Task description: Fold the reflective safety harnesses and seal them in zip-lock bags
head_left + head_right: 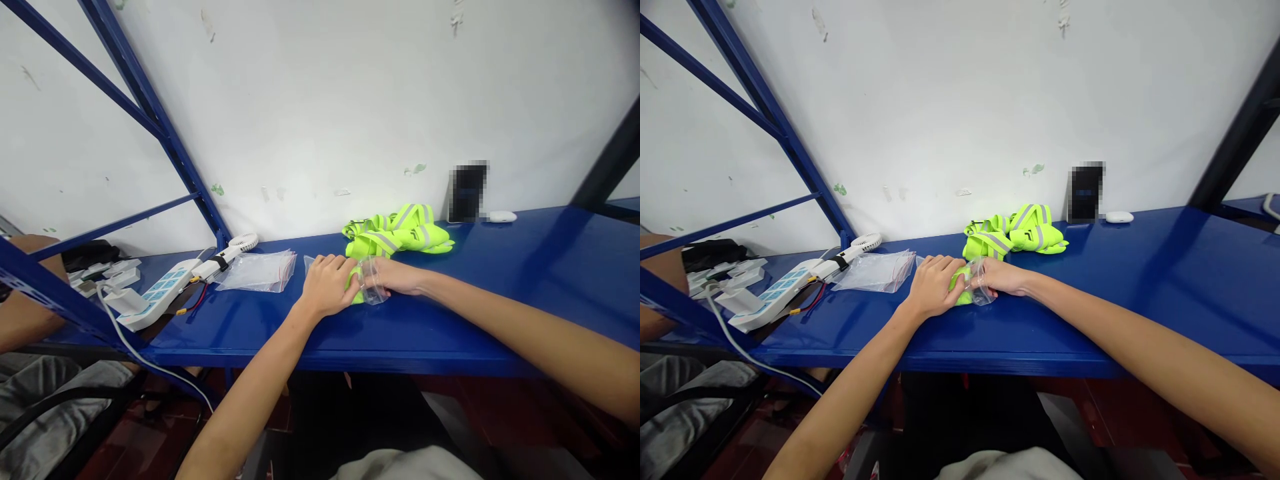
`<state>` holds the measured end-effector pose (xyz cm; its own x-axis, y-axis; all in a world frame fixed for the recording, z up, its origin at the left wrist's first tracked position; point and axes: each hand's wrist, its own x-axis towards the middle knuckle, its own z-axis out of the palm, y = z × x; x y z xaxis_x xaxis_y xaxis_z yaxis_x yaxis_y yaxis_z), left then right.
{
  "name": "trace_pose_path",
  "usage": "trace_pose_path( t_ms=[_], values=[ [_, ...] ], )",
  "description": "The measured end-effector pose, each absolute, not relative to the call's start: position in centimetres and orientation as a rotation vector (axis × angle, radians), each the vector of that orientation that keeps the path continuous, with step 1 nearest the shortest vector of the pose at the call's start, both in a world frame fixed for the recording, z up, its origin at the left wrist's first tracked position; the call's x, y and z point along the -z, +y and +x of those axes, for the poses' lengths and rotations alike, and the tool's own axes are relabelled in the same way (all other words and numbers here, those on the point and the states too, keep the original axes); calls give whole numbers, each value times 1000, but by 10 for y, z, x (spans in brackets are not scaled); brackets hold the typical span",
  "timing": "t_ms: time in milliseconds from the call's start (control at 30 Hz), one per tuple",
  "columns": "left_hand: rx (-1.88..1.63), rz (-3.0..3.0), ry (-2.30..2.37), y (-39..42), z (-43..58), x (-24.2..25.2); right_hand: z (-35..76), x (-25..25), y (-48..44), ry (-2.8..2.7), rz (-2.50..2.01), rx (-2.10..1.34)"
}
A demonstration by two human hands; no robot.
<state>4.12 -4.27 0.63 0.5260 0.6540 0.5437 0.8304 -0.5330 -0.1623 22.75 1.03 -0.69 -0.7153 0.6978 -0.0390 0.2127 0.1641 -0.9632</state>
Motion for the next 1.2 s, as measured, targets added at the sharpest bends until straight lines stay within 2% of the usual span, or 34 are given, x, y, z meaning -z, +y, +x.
trace_pose_path(
  t_ms=[167, 433, 667, 900, 1067, 1200],
  values=[
    [617, -2365, -1187, -43, 42, -5, 229, 7, 11, -2045, -793, -1637],
    [601, -2385, -1252, -45, 42, -8, 228, 5, 5, -2151, -877, -1437],
    [533, -2346, -1410, -60, 34, -8, 245, 4, -7, -2013, -849, -1447],
    [431, -2281, -1471, -72, 25, -2, 314, 2, -24, -1736, -977, -1553],
    [392, -2385, -1460, -90, -25, -45, 353, -3, -29, -1562, -1174, -1605],
    [371, -2333, -1682, -75, -90, -99, 337, -6, -35, -1605, -1292, -1641]
  ],
)
